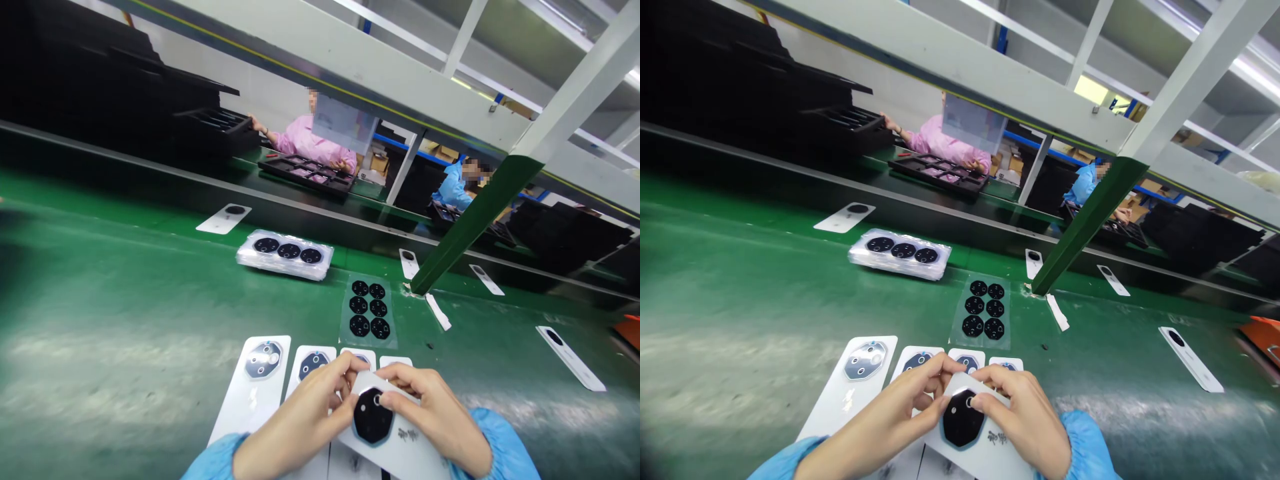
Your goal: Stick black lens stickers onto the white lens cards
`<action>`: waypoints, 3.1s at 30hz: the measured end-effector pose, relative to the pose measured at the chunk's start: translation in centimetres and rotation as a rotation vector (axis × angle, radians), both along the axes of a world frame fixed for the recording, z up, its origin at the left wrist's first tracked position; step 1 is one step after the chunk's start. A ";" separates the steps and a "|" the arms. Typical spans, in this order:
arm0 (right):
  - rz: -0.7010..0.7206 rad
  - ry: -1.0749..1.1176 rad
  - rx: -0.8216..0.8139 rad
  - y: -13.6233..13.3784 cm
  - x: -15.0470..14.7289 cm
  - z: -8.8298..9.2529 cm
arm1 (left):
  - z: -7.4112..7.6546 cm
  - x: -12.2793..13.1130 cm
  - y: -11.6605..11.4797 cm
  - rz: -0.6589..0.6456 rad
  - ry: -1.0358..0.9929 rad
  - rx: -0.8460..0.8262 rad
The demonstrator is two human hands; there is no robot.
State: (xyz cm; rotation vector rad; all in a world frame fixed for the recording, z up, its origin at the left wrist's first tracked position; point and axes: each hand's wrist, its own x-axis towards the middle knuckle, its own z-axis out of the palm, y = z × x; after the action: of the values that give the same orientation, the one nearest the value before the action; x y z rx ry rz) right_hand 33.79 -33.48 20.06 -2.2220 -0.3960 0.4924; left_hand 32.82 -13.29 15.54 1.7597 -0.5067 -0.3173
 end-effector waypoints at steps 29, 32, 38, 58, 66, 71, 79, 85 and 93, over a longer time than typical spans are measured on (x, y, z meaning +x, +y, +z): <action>-0.011 0.024 0.042 -0.3 -0.1 -0.4 | 0.1 0.4 -1.0 0.062 0.153 -0.100; -0.016 0.033 0.073 -0.3 -0.1 -0.6 | 0.0 0.5 -0.9 0.051 0.178 -0.140; -0.055 0.099 0.181 -0.7 0.0 -1.0 | 0.3 0.4 -0.3 -0.017 0.204 -0.128; 0.106 -0.030 -0.115 -0.2 -0.5 -0.2 | 0.8 0.8 -0.1 -0.083 0.130 0.013; 0.115 -0.037 -0.171 -0.2 -0.6 -0.4 | 0.5 0.6 -0.4 -0.070 0.067 0.085; 0.118 -0.044 -0.136 -0.3 -0.5 -0.8 | 0.4 0.5 -0.8 -0.047 0.074 0.113; 0.105 0.002 -0.145 -0.6 -0.4 -0.6 | 1.3 0.4 0.4 -0.160 0.041 0.136; 0.105 0.040 -0.005 -1.0 -0.4 -0.7 | 1.5 0.5 0.4 -0.211 0.148 0.014; 0.005 0.057 0.102 -0.8 -1.0 -1.8 | -0.5 0.5 -1.9 0.035 0.125 -0.103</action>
State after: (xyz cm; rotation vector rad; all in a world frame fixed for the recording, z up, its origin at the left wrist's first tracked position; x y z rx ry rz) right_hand 32.79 -34.26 18.31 -2.1041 -0.3889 0.5252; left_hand 33.34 -15.22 15.07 1.6361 -0.3948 -0.3682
